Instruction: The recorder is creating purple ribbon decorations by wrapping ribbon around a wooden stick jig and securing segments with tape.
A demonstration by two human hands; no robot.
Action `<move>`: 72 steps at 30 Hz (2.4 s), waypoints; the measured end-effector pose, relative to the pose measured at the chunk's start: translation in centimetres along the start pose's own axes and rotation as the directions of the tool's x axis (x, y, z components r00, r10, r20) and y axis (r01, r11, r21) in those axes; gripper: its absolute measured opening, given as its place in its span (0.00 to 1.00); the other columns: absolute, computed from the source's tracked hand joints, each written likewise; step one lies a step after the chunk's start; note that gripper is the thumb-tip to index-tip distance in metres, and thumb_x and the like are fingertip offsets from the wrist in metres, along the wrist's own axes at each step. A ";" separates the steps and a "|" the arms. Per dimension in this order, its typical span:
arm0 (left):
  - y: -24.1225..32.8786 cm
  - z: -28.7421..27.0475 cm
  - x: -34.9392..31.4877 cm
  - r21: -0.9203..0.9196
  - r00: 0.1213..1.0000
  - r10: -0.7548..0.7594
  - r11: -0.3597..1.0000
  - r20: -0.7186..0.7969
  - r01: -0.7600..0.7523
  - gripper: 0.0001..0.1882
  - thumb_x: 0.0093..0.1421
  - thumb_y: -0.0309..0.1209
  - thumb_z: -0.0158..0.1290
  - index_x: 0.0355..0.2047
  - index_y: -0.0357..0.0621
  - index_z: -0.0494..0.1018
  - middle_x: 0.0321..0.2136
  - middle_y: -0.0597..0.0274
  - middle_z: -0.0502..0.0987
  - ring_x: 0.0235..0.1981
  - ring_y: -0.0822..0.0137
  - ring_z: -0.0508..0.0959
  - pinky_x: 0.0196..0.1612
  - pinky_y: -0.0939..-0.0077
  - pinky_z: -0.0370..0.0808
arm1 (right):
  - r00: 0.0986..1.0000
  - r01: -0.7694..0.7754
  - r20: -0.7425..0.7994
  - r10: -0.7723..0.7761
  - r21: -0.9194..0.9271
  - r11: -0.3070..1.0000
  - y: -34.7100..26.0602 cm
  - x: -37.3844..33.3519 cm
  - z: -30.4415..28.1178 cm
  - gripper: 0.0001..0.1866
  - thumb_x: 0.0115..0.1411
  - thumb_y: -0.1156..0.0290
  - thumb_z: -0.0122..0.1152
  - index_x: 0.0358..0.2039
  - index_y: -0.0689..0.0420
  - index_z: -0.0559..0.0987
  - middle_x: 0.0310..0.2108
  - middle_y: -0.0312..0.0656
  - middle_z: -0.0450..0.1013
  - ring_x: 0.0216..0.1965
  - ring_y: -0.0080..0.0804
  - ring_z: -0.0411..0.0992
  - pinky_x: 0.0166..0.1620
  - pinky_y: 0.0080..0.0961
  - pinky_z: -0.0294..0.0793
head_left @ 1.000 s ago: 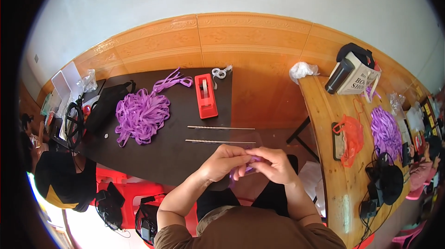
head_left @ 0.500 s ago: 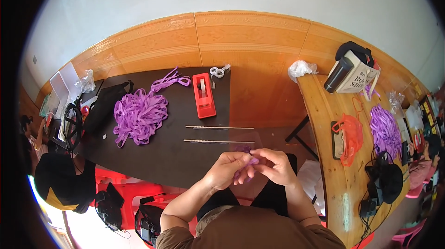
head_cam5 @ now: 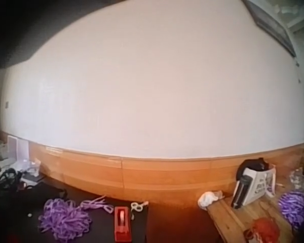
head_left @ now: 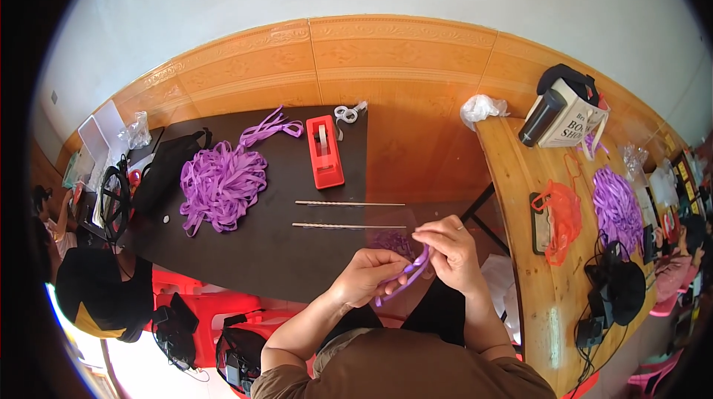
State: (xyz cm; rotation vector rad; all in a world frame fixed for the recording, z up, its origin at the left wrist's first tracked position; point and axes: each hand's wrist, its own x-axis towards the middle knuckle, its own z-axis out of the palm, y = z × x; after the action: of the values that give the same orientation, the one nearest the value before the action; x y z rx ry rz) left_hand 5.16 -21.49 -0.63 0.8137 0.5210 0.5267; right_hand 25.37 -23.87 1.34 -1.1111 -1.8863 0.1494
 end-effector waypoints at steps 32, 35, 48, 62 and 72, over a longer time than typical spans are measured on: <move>1.0 1.0 -0.9 0.675 0.870 0.469 0.592 0.155 -0.440 0.02 0.55 0.21 0.54 0.28 0.35 0.74 0.20 0.60 0.74 0.19 0.71 0.72 0.22 0.78 0.69 | 0.986 0.137 0.034 -0.162 0.374 0.917 -1.2 -0.5 0.4 0.08 0.44 0.83 0.64 0.27 0.62 0.77 0.22 0.41 0.71 0.23 0.32 0.69 0.27 0.24 0.64; 0.9 2.1 -1.0 0.810 0.683 0.668 0.204 0.296 -0.550 0.04 0.51 0.20 0.56 0.28 0.34 0.72 0.22 0.53 0.73 0.20 0.55 0.74 0.22 0.69 0.71 | 0.991 0.120 0.017 -0.135 0.359 0.926 -1.0 -0.8 0.7 0.08 0.43 0.84 0.64 0.27 0.63 0.76 0.22 0.42 0.71 0.22 0.33 0.70 0.26 0.24 0.66; -5.3 2.9 1.4 0.430 0.832 0.471 0.842 -0.294 -0.325 0.06 0.59 0.24 0.53 0.34 0.34 0.76 0.22 0.64 0.76 0.18 0.79 0.70 0.22 0.87 0.66 | 0.997 0.076 0.014 -0.077 0.061 0.995 2.1 -2.1 -0.3 0.13 0.45 0.83 0.60 0.34 0.58 0.77 0.26 0.37 0.73 0.25 0.32 0.71 0.28 0.26 0.65; -9.3 -1.5 10.5 0.168 0.698 0.497 0.858 -0.516 -0.486 0.07 0.61 0.28 0.50 0.36 0.38 0.75 0.25 0.60 0.79 0.19 0.77 0.75 0.21 0.88 0.68 | 0.982 0.125 -0.097 -0.159 -0.288 0.950 11.6 2.0 7.2 0.13 0.48 0.76 0.60 0.38 0.54 0.79 0.35 0.41 0.72 0.34 0.37 0.71 0.33 0.30 0.65; -9.6 -3.4 10.6 0.259 0.614 0.591 0.796 -0.523 -0.547 0.09 0.63 0.26 0.47 0.41 0.35 0.73 0.28 0.59 0.79 0.24 0.74 0.77 0.30 0.85 0.71 | 1.000 0.010 -0.025 -0.010 0.019 1.000 13.0 1.0 11.5 0.13 0.49 0.78 0.55 0.38 0.56 0.78 0.39 0.43 0.72 0.41 0.41 0.70 0.40 0.34 0.68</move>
State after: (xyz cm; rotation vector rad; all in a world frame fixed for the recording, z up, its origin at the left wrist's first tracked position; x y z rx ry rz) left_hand 13.30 -18.71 -12.54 0.8833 0.8551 1.4012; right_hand 24.77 -11.87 -11.15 -1.0857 -1.8640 0.1474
